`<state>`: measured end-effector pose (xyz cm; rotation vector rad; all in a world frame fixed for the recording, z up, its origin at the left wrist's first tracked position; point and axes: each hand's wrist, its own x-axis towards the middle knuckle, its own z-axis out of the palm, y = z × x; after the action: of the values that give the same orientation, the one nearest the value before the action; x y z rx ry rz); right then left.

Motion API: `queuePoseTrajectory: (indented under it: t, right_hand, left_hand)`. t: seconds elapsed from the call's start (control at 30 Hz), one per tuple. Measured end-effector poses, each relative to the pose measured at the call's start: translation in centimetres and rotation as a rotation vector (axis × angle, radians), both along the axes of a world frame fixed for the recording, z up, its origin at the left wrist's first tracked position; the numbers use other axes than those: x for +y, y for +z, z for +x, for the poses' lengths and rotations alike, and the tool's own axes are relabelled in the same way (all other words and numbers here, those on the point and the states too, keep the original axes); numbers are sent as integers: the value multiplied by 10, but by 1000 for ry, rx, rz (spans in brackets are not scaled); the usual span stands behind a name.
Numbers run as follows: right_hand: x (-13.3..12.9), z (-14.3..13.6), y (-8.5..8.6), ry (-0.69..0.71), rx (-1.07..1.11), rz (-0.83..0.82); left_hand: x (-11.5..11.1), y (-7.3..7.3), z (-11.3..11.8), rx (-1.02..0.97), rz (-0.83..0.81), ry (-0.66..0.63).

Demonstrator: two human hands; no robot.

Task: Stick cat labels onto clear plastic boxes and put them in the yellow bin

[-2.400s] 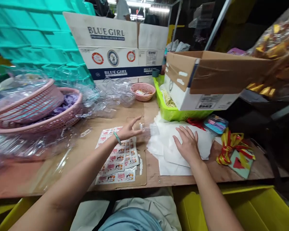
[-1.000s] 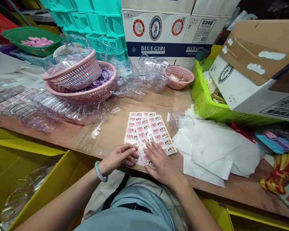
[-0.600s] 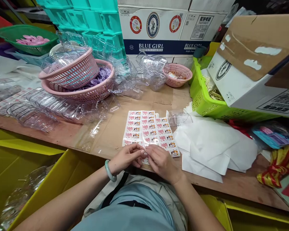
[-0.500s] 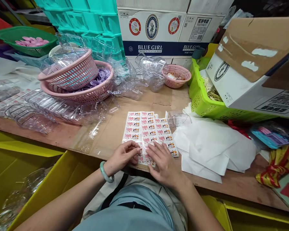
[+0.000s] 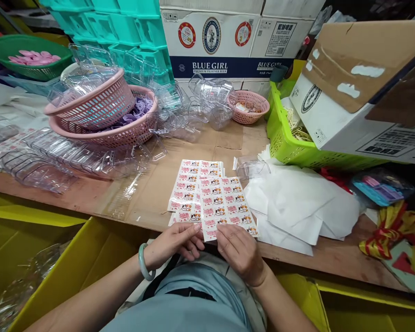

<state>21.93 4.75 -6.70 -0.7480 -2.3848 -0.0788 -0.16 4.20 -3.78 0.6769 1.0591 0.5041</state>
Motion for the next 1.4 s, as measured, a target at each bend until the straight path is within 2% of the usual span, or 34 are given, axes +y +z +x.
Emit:
queuePoseTrajectory:
  t: [0.07,0.13,0.27,0.33,0.43,0.53,0.63,0.87,1.07,1.13,1.2,1.27,1.33,1.4]
  right_hand:
    - [4,-2,6,39,-2,33]
    - [9,-8,13,52,-7,17]
    - [18,-29,25,-128,186,-111]
    - [20,-41,26,-209,299,-165]
    - [23,-54,21,-260,399,-246]
    - [26,-58,15,-258,471,-358]
    - [27,-57,14,-250,515,-455]
    - [28,-56,16,-260,649,-546]
    - [31,-62,17,-360,848,-851]
    - [37,-62,14,-417,954,-969]
    - [46,-57,10,-456,1156,-1038]
    - [56,-47,9,-480,1381,-1028]
    - [65,-34,11,-513,1524,-947]
    - [67,-23,17,-574,1500,-794]
  left_hand:
    - [5,4,2,-84,-11,63]
    - [12,8,4,-131,34,184]
    - [25,8,14,-89,212,425]
    - [28,4,20,-72,245,498]
    - [30,-3,26,-132,247,562]
    - [30,-5,29,-157,285,568]
    - [31,-3,30,-81,344,544]
    - [34,-3,30,81,440,476]
    - [35,-6,28,208,546,417]
    - [34,-4,26,194,529,393]
    - [34,-4,19,156,451,357]
    - [34,-5,4,147,356,319]
    - [32,-5,-16,240,336,316]
    - [29,-1,-33,450,451,444]
